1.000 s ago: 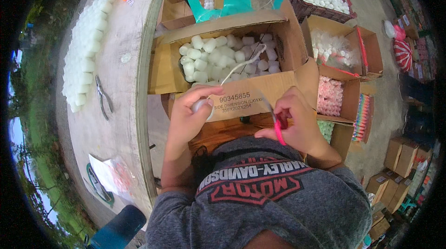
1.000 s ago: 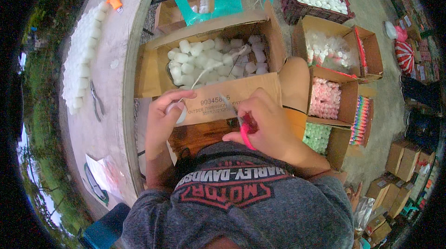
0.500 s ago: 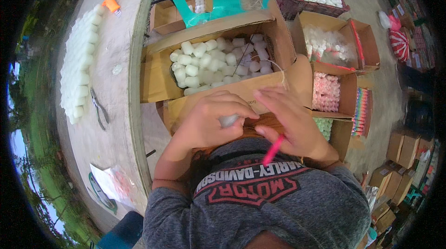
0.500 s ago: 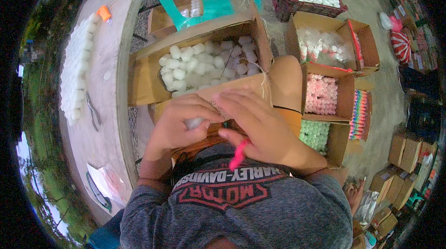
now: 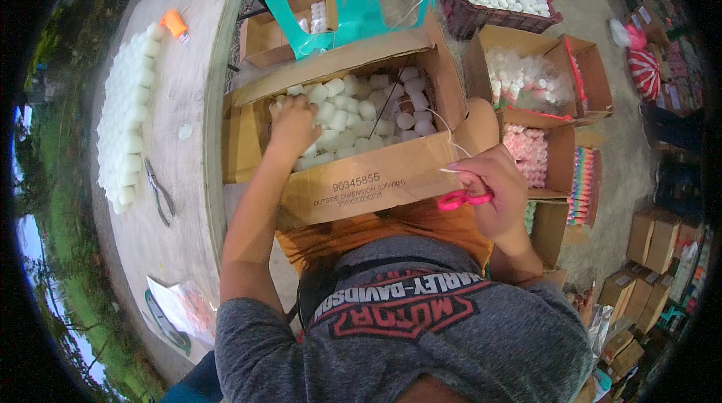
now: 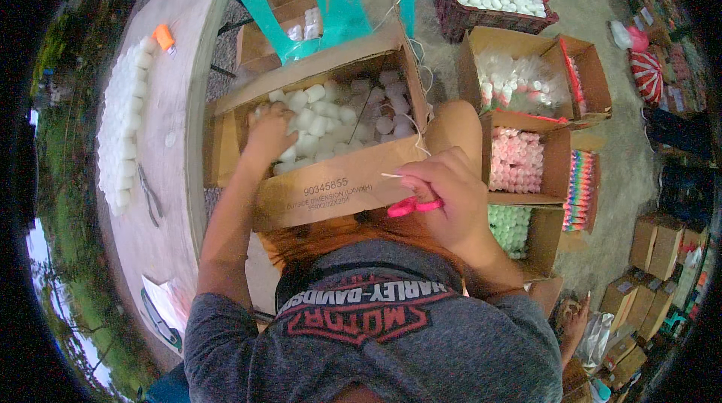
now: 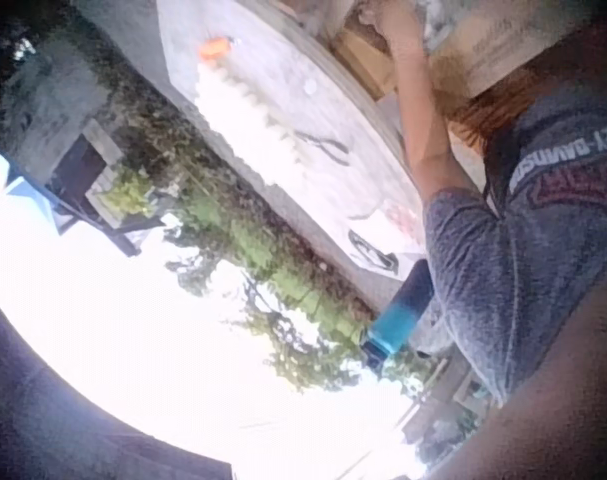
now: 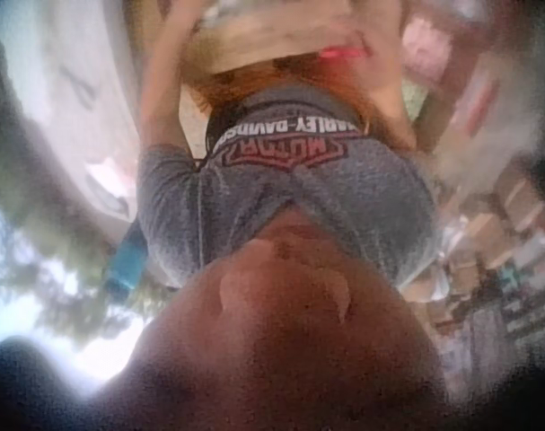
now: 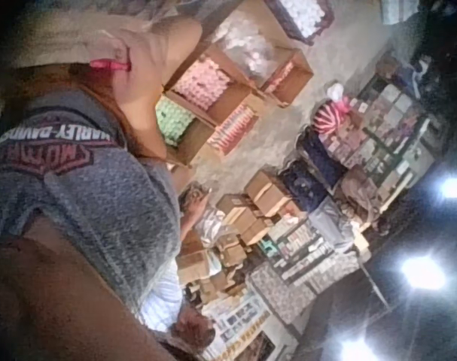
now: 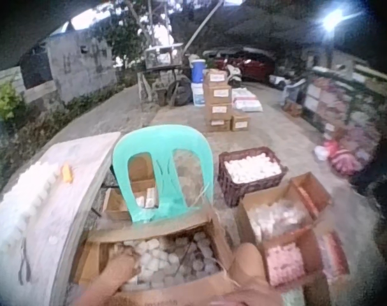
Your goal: The person repeatedly picks small white cylindrical candles from a cardboard box, inserts a thin wick into the top, and trims the wick with pink scissors. The process is repeated for multiple candles in a continuous loop.
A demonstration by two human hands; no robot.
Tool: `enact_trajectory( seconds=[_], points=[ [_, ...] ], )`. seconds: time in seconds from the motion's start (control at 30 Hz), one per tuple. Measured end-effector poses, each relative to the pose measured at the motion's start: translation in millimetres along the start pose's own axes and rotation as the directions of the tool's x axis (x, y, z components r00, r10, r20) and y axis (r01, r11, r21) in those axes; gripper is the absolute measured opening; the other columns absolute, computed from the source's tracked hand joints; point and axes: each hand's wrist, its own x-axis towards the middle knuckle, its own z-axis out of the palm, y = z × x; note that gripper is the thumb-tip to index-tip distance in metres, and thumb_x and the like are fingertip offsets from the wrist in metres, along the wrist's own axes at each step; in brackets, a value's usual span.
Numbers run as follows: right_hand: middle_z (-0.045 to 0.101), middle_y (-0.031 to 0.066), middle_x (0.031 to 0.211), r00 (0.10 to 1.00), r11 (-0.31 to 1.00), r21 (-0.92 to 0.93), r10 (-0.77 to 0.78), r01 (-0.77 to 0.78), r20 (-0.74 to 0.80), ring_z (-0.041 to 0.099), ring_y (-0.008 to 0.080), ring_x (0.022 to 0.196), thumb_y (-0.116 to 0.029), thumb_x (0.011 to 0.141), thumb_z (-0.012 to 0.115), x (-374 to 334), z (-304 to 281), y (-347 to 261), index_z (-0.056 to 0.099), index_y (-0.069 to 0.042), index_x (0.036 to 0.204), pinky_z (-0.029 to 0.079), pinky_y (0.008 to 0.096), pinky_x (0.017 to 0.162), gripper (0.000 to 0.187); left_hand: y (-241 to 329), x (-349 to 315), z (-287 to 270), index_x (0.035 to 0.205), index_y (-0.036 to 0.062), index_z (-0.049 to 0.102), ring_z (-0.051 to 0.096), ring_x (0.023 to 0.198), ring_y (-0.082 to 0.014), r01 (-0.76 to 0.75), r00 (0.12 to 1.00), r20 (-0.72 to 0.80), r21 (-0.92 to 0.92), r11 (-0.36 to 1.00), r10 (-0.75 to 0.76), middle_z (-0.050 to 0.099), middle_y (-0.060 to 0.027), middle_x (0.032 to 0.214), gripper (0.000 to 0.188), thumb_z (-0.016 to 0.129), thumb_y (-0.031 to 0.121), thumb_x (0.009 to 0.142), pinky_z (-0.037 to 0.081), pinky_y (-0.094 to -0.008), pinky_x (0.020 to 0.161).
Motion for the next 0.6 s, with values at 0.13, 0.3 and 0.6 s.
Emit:
enact_trajectory(
  seconds=[0.13, 0.3, 0.6],
  points=[
    [0.057, 0.0076, 0.074, 0.975, 0.977, 0.154, 0.168, -0.145, -0.144, 0.056, 0.0238, 0.069, -0.005, 0.078, 0.064, -2, 0, -4, 0.062, -0.004, 0.089, 0.045, 0.0306, 0.062, 0.011, 64, 35, 14, 0.099, 0.0038, 0.061, 0.055, 0.095, -0.0335, -0.220, 0.965, 0.063, -0.339, 0.915, 0.255, 0.058, -0.0157, 0.100, 0.030, 0.063, 0.017, 0.072, 0.045, -0.0435, 0.082],
    [0.056, 0.0068, 0.068, 0.994, 0.995, 0.053, 0.086, -0.083, -0.070, 0.052, 0.0200, 0.062, -0.005, 0.077, 0.065, 5, -10, -20, 0.064, -0.005, 0.085, 0.041, 0.0295, 0.057, 0.008, 116, 96, 92, 0.101, 0.0033, 0.058, 0.058, 0.094, -0.0364, -0.477, 0.829, 0.151, -0.310, 0.822, 0.538, 0.059, -0.0189, 0.102, 0.024, 0.051, 0.014, 0.081, 0.048, -0.0440, 0.079],
    [0.056, 0.0025, 0.070, 0.987, 0.990, 0.008, -0.141, 0.143, -0.082, 0.047, 0.0205, 0.063, -0.012, 0.071, 0.071, -6, -24, -4, 0.068, -0.010, 0.082, 0.037, 0.0323, 0.057, 0.011, 134, 146, 107, 0.087, 0.0045, 0.062, 0.064, 0.070, -0.0297, -0.582, 0.809, -0.154, -0.077, 0.810, 0.567, 0.064, -0.0153, 0.083, 0.017, 0.050, 0.014, 0.079, 0.051, -0.0408, 0.058]
  ],
)
